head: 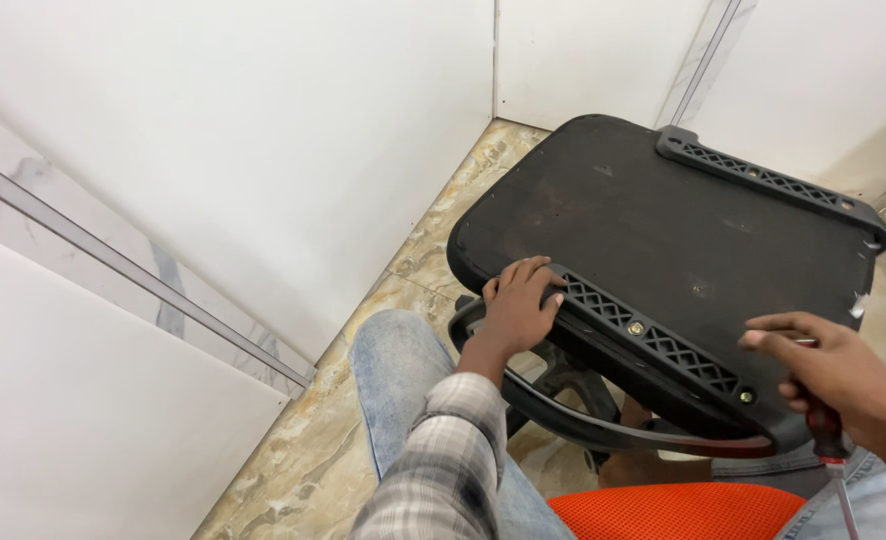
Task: The person sits on the floor and uses a screwdriver to tighten screws on the underside of an overturned black chair. They reposition the chair and continue fastening screws along the frame.
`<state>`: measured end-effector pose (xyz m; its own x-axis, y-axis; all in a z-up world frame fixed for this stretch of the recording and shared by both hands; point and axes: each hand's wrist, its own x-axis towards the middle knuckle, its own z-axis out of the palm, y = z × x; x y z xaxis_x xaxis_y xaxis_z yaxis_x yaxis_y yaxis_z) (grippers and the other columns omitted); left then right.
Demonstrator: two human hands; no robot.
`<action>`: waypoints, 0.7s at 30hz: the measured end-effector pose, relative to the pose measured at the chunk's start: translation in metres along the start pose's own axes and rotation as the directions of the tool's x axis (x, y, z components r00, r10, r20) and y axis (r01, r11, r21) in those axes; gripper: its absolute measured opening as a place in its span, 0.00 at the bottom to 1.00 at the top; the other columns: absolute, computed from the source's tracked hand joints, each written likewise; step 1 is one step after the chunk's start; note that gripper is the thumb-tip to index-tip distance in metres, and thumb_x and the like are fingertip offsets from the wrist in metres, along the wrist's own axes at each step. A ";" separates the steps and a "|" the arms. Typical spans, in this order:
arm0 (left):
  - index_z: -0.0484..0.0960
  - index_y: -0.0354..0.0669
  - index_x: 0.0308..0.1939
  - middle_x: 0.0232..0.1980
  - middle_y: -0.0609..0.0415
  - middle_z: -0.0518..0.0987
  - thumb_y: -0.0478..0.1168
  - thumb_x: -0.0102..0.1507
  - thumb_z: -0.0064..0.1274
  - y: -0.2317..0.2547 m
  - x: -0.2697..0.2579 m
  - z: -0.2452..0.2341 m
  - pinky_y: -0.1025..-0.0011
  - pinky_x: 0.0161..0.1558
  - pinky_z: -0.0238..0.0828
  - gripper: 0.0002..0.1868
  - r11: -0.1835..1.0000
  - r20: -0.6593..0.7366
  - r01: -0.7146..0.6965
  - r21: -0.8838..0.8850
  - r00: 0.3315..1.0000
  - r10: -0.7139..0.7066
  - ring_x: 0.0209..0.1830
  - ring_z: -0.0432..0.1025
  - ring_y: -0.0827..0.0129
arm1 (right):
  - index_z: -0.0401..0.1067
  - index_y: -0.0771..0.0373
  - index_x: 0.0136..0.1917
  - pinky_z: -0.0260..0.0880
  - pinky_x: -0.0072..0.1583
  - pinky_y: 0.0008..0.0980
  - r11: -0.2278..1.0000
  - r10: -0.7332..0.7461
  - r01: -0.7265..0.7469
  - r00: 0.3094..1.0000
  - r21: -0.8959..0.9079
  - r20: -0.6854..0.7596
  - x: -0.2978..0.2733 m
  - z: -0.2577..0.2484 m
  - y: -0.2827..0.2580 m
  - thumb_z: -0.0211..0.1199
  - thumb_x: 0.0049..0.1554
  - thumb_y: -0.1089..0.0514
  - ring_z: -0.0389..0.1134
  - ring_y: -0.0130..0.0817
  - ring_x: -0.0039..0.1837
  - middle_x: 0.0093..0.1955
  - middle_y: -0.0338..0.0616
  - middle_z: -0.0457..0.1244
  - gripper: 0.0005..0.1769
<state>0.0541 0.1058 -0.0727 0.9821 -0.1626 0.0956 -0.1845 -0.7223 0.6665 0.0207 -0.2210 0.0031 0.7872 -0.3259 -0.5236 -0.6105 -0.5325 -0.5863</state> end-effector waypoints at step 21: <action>0.40 0.43 0.81 0.83 0.38 0.27 0.49 0.67 0.50 0.139 -0.031 0.028 0.34 0.70 0.52 0.46 0.827 0.084 0.562 -0.012 0.825 -0.559 0.80 0.34 0.26 | 0.77 0.55 0.67 0.51 0.31 0.34 0.985 -0.165 0.166 0.986 -0.054 0.018 0.024 -0.015 -0.029 0.63 0.62 0.50 0.55 0.34 0.27 0.28 0.50 0.60 0.22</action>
<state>-0.0032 -0.0086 -0.0037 0.9099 0.2130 -0.3558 0.3995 -0.6807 0.6141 0.0587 -0.2254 0.0166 0.8756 -0.2193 -0.4303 -0.4655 -0.6207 -0.6309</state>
